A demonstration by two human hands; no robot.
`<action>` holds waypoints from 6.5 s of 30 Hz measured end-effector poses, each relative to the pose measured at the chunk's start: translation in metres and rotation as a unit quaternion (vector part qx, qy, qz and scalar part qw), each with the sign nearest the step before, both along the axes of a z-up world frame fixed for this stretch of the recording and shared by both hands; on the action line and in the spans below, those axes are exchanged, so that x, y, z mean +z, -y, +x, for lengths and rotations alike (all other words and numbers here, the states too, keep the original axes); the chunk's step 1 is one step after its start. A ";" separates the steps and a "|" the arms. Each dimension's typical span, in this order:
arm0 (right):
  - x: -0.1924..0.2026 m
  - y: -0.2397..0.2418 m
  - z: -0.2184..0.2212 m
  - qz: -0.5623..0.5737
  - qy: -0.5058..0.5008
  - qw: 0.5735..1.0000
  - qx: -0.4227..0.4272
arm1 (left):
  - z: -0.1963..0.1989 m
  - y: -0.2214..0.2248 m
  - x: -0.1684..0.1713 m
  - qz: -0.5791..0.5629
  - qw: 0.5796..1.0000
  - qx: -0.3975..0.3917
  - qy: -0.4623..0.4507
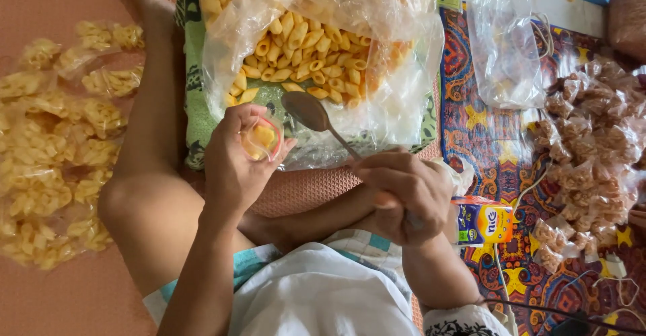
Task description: A person portions snacks from a large bulk bag into small individual plastic bags using a spoon and their hands while sitting on the floor.
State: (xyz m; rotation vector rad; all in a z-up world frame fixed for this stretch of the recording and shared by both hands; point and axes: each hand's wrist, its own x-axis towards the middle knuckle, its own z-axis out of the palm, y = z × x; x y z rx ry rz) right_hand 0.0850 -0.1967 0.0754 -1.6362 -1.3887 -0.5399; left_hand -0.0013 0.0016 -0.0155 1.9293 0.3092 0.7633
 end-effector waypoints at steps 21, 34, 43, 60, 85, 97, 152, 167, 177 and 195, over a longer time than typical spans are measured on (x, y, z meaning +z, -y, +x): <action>-0.111 -0.052 0.008 0.114 -0.191 0.975 -0.020 | -0.049 -0.025 -0.019 -0.208 0.977 0.018 -0.044; -0.135 -0.069 -0.004 0.221 -0.526 0.820 0.044 | -0.044 -0.021 0.000 -0.190 0.981 0.014 -0.029; -0.059 0.011 0.046 0.273 -0.406 0.872 0.035 | 0.007 -0.002 0.022 -0.164 0.984 -0.075 0.009; 0.049 0.007 0.005 -0.011 -0.101 0.990 -0.098 | 0.051 0.006 0.029 -0.043 0.992 -0.115 -0.014; -0.126 0.001 0.047 0.254 -0.596 0.761 -0.026 | 0.016 -0.010 0.025 -0.229 0.965 -0.113 0.056; -0.063 0.036 0.061 0.315 -0.453 0.834 -0.026 | 0.034 -0.006 0.015 -0.125 0.990 -0.060 -0.029; 0.031 -0.005 0.039 -0.071 -0.367 0.926 0.048 | 0.050 -0.003 -0.031 -0.249 0.950 -0.182 0.048; 0.033 -0.008 0.036 -0.024 -0.358 0.933 0.030 | 0.046 -0.007 -0.023 -0.192 0.965 -0.177 0.033; 0.028 0.006 0.030 0.056 -0.217 0.974 -0.033 | 0.046 -0.002 -0.032 -0.287 0.938 -0.183 0.068; -0.055 0.016 0.018 -0.072 -0.433 0.891 -0.115 | 0.023 0.035 0.027 -0.305 0.933 -0.193 0.001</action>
